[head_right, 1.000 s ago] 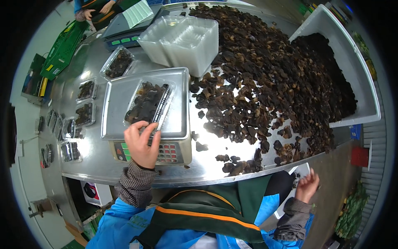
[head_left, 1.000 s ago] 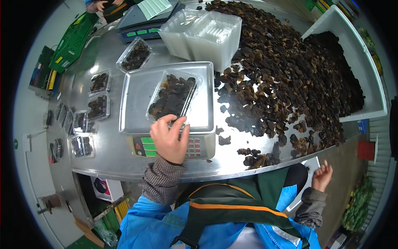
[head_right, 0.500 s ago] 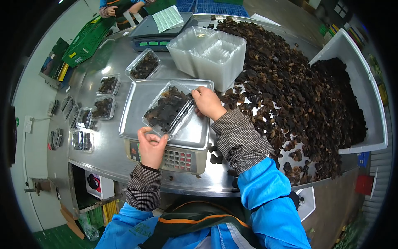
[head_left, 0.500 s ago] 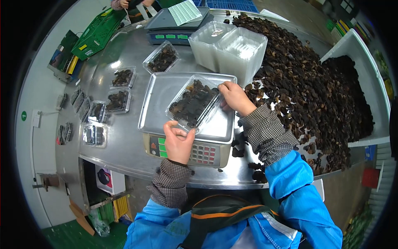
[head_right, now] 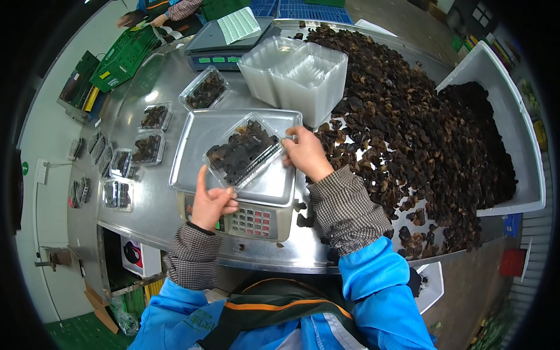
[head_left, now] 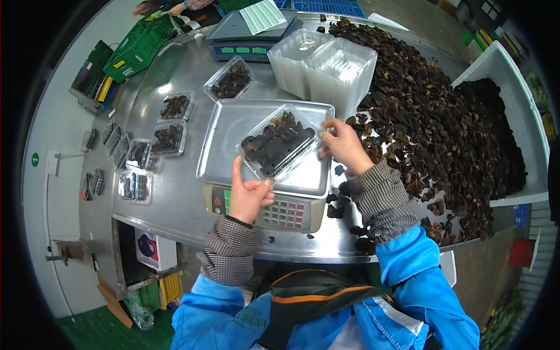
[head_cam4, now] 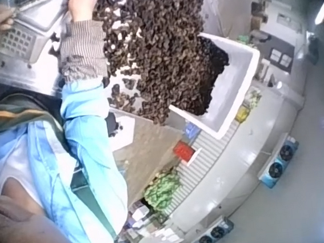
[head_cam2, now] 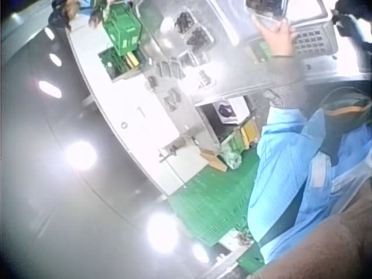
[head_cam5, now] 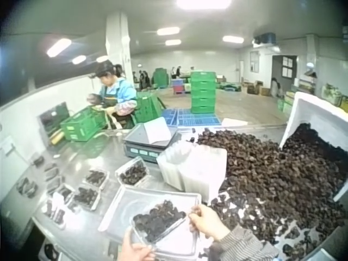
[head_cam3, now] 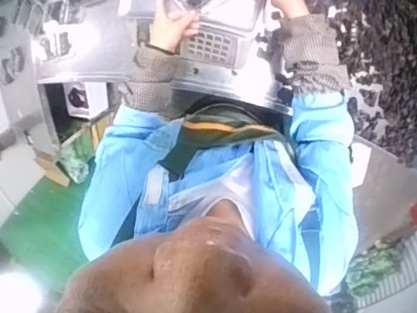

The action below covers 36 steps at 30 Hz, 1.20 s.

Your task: Weigh dried mushrooms on a digital scale and pack them into plastic containers.

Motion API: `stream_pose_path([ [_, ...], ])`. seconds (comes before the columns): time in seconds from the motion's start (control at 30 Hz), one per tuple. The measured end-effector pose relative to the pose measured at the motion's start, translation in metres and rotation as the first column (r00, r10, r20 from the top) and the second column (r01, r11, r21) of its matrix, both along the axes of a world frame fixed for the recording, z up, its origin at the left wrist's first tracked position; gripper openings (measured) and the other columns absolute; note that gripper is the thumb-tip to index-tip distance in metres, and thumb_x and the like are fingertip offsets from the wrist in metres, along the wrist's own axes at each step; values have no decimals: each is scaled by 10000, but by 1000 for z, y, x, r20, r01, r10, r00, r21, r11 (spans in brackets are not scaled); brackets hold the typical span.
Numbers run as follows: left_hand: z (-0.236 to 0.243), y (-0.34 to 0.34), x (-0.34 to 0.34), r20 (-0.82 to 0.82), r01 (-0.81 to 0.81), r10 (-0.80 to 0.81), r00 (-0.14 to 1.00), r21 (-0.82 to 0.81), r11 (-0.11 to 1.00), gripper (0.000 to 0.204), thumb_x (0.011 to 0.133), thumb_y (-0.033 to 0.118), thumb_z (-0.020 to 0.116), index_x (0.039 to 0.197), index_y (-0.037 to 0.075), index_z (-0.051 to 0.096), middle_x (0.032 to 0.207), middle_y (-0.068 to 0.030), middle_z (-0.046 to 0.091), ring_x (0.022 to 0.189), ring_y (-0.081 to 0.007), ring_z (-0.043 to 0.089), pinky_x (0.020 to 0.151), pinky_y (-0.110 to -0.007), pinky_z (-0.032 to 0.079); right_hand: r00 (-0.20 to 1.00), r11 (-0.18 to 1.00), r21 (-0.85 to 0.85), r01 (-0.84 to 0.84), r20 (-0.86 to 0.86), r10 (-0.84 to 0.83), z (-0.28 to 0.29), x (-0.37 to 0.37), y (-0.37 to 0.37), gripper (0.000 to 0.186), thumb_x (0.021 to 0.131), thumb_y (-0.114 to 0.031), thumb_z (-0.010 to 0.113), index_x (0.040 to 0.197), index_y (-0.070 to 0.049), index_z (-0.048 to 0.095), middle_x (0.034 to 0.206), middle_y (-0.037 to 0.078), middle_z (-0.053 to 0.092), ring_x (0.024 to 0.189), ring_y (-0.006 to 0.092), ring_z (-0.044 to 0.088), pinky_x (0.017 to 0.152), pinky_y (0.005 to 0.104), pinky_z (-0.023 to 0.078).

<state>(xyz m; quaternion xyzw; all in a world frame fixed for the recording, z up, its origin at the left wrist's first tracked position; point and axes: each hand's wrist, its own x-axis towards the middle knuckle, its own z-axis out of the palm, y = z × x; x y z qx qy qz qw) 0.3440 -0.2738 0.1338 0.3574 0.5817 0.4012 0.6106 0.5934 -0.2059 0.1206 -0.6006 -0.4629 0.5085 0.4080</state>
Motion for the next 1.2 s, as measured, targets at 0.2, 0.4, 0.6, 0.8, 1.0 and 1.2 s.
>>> stream_pose_path([
  [0.2, 6, 41, -71, -343, 1, 123, 931, 339, 941, 575, 910, 200, 693, 1383, -16, 449, 962, -35, 611, 731, -68, 590, 591, -209, 505, 993, 997, 6, 79, -87, -79, 5, 26, -41, 410, 965, -212, 587, 1239, 84, 515, 790, 99, 599, 562, 136, 618, 481, 263, 522],
  [0.4, -1, 94, -72, -554, 200, 3, 833, 305, 931, 564, 915, 351, 669, 1301, -39, 542, 1059, -119, 660, 812, -133, 647, 687, -284, 528, 992, 999, -46, 16, -123, -22, -2, 9, -61, 384, 971, -190, 575, 1228, 90, 516, 762, 81, 580, 553, 134, 613, 476, 258, 521],
  [0.6, -2, 108, -53, -469, 467, -416, 779, -7, 884, 468, 916, 335, 681, 1149, -48, 545, 903, -99, 662, 689, -143, 681, 555, -265, 523, 976, 997, -77, -3, -215, -14, 1, -9, -52, 517, 976, -202, 578, 1324, 131, 391, 840, 112, 589, 617, 152, 639, 525, 263, 552],
  [0.8, -3, 89, -71, 103, 199, -195, 975, -27, 980, 330, 914, 194, 695, 1078, 10, 476, 914, -122, 627, 625, -148, 621, 498, -232, 488, 924, 974, 177, -144, 377, 68, 23, -14, -14, 504, 917, -281, 634, 1256, 75, 519, 801, 151, 631, 710, 263, 658, 681, 387, 529],
  [1.0, 1, 165, -153, 513, -479, 385, 767, 59, 876, 286, 961, 88, 581, 1128, -121, 480, 1095, -189, 586, 906, -279, 659, 804, -323, 619, 421, 716, 627, -307, 764, -489, 59, 15, 69, 268, 867, -222, 644, 1012, 2, 619, 936, 160, 606, 951, 342, 587, 864, 399, 478],
  [1.2, -4, 159, -114, 559, -564, 421, 714, 103, 819, 830, 955, 320, 623, 1489, -7, 78, 1470, -252, 224, 1167, -369, 545, 1048, -431, 477, 253, 846, 337, -413, 935, -249, 37, 43, 108, 148, 772, -134, 658, 865, -23, 625, 915, 155, 635, 946, 336, 586, 901, 426, 450],
])
